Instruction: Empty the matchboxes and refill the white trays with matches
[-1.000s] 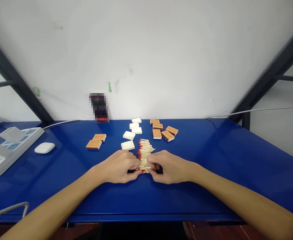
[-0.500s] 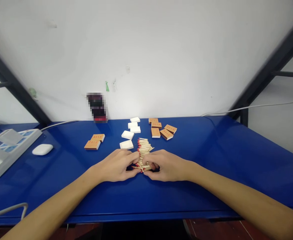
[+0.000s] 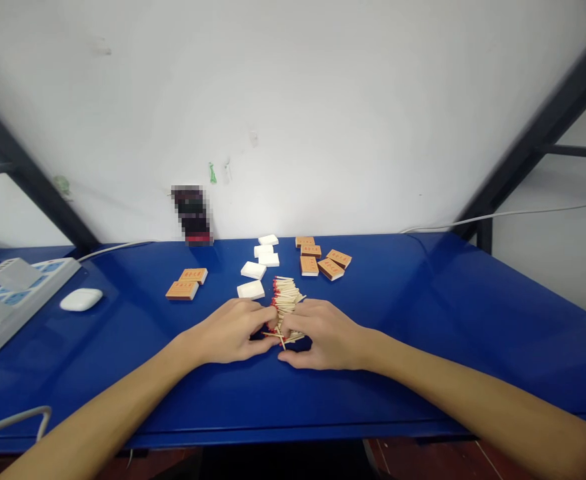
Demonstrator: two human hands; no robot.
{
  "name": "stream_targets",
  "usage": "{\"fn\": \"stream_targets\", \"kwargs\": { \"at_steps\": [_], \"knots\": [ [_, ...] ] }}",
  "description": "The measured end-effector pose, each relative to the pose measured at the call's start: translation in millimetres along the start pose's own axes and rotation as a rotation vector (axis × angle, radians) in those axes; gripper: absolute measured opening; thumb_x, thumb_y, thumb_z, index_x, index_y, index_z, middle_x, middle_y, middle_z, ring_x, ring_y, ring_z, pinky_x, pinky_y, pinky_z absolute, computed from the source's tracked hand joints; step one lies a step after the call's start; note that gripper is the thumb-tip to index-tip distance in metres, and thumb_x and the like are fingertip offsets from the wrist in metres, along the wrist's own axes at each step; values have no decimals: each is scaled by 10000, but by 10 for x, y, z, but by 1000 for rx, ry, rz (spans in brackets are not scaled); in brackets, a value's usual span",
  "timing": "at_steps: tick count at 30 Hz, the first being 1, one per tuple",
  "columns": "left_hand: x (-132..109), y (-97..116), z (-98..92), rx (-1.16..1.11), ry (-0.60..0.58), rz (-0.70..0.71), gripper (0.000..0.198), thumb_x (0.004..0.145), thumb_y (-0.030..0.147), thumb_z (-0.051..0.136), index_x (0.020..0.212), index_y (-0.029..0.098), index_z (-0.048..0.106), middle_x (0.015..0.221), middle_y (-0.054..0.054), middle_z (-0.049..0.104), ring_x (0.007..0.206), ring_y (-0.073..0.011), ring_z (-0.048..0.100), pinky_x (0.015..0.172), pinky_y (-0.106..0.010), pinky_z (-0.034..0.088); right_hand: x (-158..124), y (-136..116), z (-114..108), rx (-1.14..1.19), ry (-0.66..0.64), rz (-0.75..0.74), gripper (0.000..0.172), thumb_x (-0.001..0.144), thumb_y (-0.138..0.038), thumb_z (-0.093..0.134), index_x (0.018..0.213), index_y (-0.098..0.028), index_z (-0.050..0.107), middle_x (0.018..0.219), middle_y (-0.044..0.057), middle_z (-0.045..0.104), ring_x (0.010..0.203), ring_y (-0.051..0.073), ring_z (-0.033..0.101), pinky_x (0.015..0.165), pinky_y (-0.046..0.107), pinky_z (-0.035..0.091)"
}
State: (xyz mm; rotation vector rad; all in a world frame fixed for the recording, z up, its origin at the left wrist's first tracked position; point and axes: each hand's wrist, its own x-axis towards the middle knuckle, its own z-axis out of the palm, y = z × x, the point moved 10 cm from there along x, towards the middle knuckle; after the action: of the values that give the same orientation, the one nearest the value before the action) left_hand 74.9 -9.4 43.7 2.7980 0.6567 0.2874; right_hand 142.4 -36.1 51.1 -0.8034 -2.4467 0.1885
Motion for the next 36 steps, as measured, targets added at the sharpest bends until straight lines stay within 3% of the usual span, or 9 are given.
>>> {"fn": "stream_targets", "kwargs": {
  "at_steps": [7,20,25,30,36],
  "knots": [
    [2,-1,-5,1,-2,-17,171,917,316,546,818,201,468,638,50,502,597,-118,465,585,-252,301,12,-18,-7,30,16,-23,42,827,-185,610,786,-188,603,704,-5,645,644,136,574,699,269,426],
    [4,-79,7,18,17,-93,239,959,379,476,815,210,390,680,28,489,604,-144,448,579,-267,300,13,140,-11,0,-34,28,98,774,-103,540,753,-195,517,666,-23,535,619,130,460,658,265,367],
    [0,-148,-14,27,67,-137,228,955,389,484,839,214,394,684,35,492,590,-142,446,567,-261,278,16,207,-83,-36,-96,143,93,784,-163,542,825,-210,474,702,-23,524,638,141,448,619,264,319],
    [-5,-178,-25,31,74,-172,208,942,371,510,856,219,396,660,48,489,568,-140,442,565,-255,261,-23,333,-174,-112,-219,317,271,768,-319,629,919,-217,429,719,-33,527,595,142,442,556,266,241],
    [-11,-166,-41,24,71,-183,234,948,405,513,857,217,406,713,37,514,594,-141,459,569,-251,274,-69,385,-96,-96,-301,322,250,817,-329,599,931,-220,405,732,-22,552,613,154,476,555,266,253]
  ]
}}
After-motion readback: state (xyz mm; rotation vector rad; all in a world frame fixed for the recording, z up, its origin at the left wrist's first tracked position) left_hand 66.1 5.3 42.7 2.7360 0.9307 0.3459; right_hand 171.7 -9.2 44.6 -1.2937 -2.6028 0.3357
